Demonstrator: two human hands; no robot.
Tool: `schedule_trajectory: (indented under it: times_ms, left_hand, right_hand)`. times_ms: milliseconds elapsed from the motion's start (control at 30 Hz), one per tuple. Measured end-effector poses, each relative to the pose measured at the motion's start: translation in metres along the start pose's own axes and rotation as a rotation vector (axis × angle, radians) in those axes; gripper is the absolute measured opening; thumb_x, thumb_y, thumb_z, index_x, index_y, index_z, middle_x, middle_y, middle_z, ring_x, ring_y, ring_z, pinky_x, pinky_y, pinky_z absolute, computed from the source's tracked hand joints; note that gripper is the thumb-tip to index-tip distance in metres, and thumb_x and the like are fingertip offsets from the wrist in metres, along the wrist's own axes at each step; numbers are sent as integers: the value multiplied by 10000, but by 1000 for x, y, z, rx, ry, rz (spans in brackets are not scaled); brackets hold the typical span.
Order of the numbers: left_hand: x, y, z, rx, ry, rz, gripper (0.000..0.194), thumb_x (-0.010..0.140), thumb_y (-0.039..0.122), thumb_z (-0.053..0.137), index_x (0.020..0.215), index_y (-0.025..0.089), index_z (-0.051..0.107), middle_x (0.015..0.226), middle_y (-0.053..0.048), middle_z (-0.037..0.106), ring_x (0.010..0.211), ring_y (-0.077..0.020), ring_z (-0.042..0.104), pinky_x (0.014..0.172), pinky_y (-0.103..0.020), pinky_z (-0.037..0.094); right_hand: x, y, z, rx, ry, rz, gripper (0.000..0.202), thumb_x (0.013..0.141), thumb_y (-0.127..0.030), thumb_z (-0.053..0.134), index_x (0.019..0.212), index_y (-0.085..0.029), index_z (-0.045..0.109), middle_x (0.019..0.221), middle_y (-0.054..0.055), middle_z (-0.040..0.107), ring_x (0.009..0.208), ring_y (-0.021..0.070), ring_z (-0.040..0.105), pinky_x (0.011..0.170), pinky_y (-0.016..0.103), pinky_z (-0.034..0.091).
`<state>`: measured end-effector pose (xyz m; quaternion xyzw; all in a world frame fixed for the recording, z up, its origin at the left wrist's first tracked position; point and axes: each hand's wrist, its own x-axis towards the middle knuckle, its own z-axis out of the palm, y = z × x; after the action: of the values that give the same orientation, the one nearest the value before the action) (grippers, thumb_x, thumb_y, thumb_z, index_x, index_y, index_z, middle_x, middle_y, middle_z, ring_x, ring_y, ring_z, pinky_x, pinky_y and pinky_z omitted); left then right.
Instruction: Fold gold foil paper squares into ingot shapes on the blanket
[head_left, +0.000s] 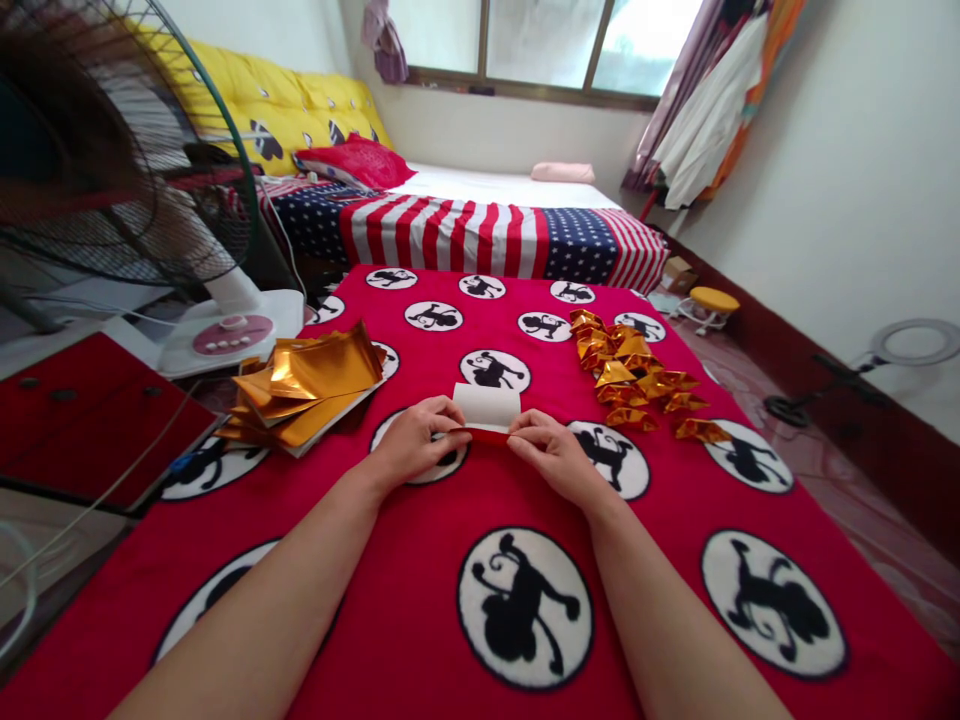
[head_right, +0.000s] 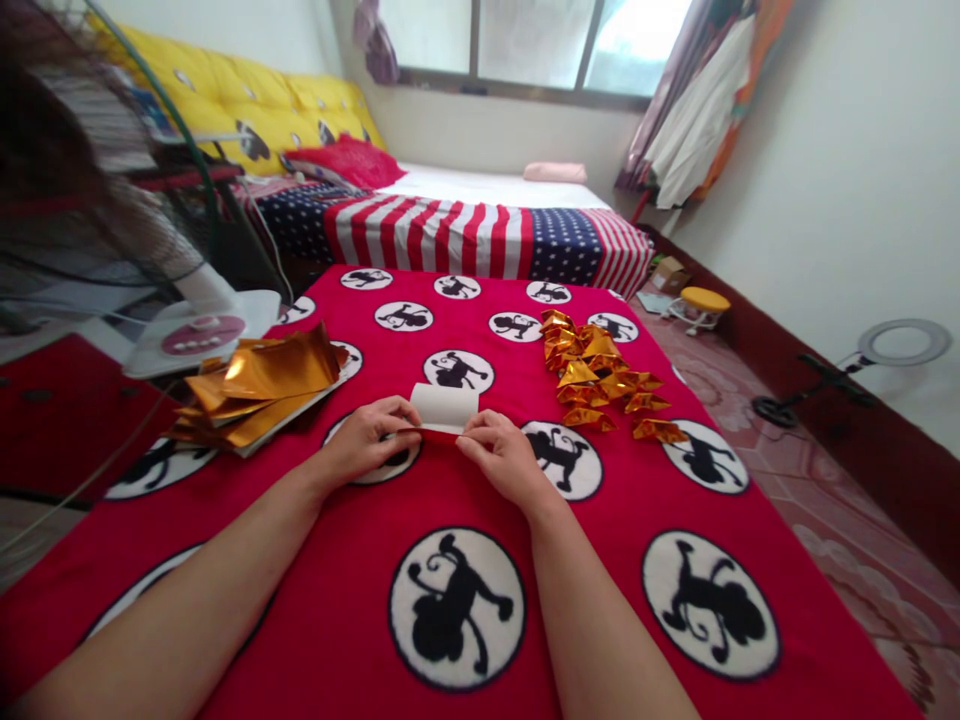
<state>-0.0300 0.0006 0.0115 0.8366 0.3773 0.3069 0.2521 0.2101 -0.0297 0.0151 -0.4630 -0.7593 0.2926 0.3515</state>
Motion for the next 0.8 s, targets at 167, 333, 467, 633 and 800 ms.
schedule_trajectory:
  times_ms: [167, 333, 467, 633, 800]
  left_hand:
    - [0, -1, 4, -44, 64, -58, 166, 838, 282, 639, 743, 190, 740, 885, -45, 668, 813, -152, 618, 747, -255, 458]
    - [0, -4, 10, 14, 125, -124, 132, 735, 262, 726, 656, 164, 684, 810, -36, 651, 699, -135, 587, 639, -244, 440]
    - [2, -4, 11, 78, 123, -137, 198, 708, 272, 741, 593, 158, 627, 738, -21, 618, 648, -121, 552, 600, -235, 414]
    - [3, -3, 10, 102, 117, -165, 202, 704, 270, 735, 577, 160, 623, 725, -21, 623, 634, -123, 549, 578, -235, 397]
    - [4, 1, 8, 106, 114, -167, 213, 807, 239, 611, 614, 168, 667, 748, -38, 658, 695, -142, 585, 646, -255, 419]
  right_hand:
    - [1, 1, 11, -65, 187, 112, 235, 835, -319, 634, 630, -205, 641, 708, 6, 585, 647, 140, 541, 595, 267, 391]
    - [1, 0, 17, -244, 286, 243, 224, 751, -357, 703, 608, -212, 612, 658, -13, 581, 581, 130, 503, 539, 262, 332]
    - [0, -1, 14, -271, 241, 308, 144, 747, -347, 677, 683, -223, 640, 665, -11, 627, 583, 140, 534, 529, 255, 332]
    - [0, -4, 11, -339, 234, 375, 142, 745, -351, 670, 666, -235, 644, 684, -3, 663, 596, 153, 566, 535, 262, 322]
    - [0, -9, 13, -453, 280, 404, 209, 735, -400, 695, 613, -241, 635, 666, 4, 655, 583, 151, 552, 525, 269, 261]
